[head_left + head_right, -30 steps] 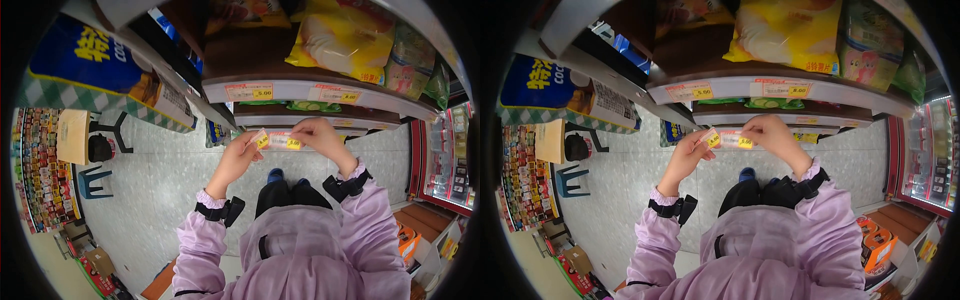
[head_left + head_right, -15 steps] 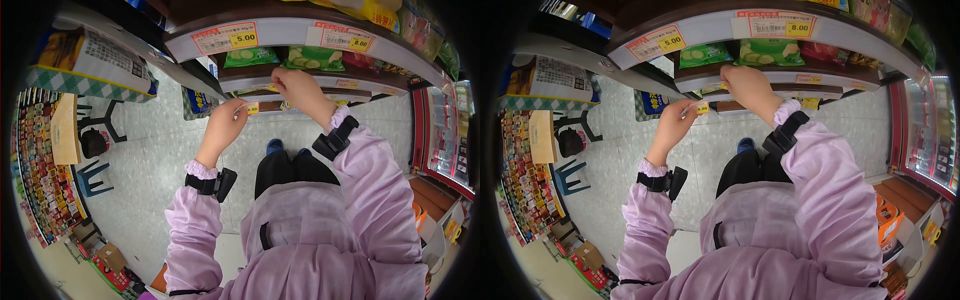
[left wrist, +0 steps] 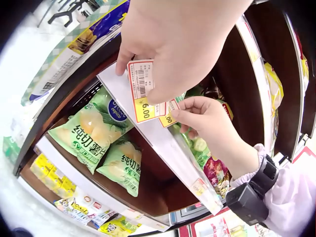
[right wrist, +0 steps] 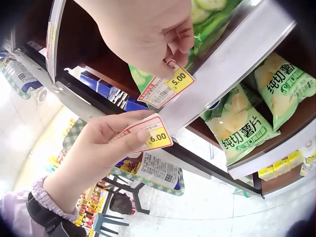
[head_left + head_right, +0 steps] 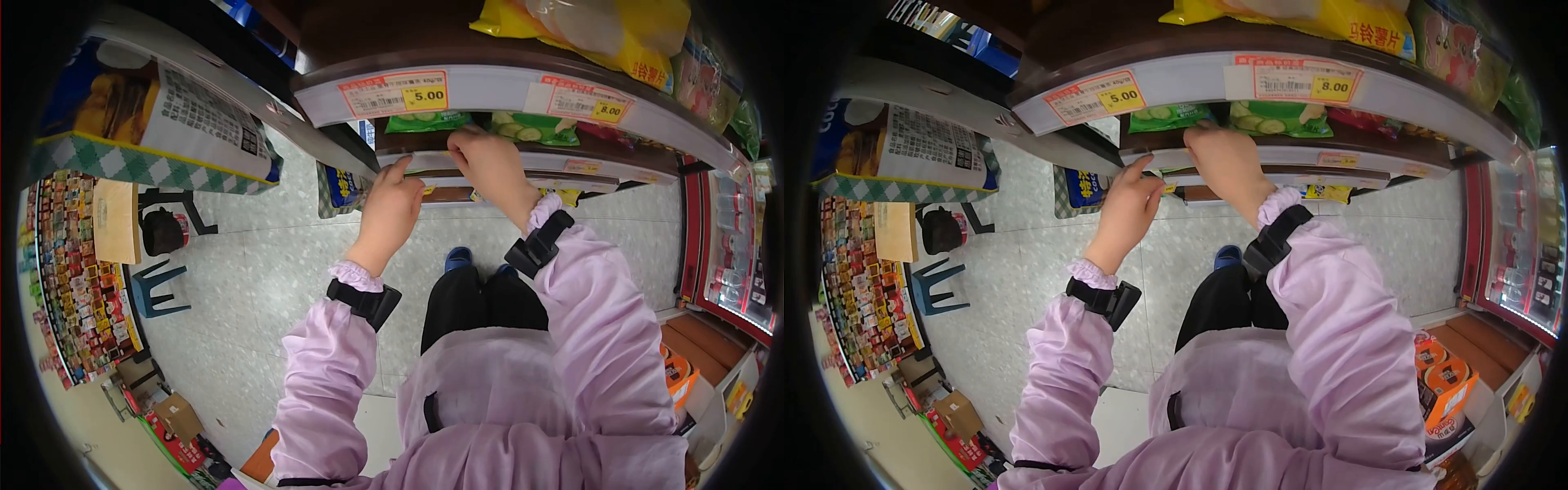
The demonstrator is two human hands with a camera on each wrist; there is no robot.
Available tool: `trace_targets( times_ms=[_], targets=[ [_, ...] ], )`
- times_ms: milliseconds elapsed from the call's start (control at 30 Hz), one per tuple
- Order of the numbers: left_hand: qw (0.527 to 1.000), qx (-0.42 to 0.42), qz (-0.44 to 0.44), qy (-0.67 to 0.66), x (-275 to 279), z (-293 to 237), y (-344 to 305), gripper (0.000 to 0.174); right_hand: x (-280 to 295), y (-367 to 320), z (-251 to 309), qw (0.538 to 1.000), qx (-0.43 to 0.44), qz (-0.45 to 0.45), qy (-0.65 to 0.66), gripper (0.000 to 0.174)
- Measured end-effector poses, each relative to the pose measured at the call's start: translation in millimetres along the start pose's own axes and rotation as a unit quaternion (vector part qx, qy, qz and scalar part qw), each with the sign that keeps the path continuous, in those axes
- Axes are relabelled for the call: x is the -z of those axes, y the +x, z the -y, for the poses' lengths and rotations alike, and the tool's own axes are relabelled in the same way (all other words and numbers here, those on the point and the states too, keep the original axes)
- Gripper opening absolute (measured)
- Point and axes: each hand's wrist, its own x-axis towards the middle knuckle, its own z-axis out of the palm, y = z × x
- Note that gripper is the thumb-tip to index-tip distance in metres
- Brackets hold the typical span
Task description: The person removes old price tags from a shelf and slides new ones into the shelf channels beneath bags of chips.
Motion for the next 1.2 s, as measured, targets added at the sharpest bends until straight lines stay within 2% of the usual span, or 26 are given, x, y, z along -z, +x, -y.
trace_targets(
  times_ms=[367,567,967,1200],
  targets=[
    [0.998,-0.028,0.000,0.054,-2.5,1.9,6.3,0.006,5.2,-2.4,0.2,0.998,-0.001,-0.017,0.059,0.004],
    [0.996,-0.029,0.012,0.079,-0.7,2.1,10.9,0.007,5.3,0.4,1.8,0.998,0.000,0.005,0.066,0.006],
    [0.998,-0.022,0.020,0.053,2.0,3.2,5.9,0.007,-7.2,7.2,1.0,0.998,0.003,0.029,0.048,0.005],
    [0.999,-0.029,0.016,0.041,4.5,2.2,3.1,0.008,-17.8,7.1,6.9,0.998,0.014,0.045,-0.044,0.002]
  ],
)
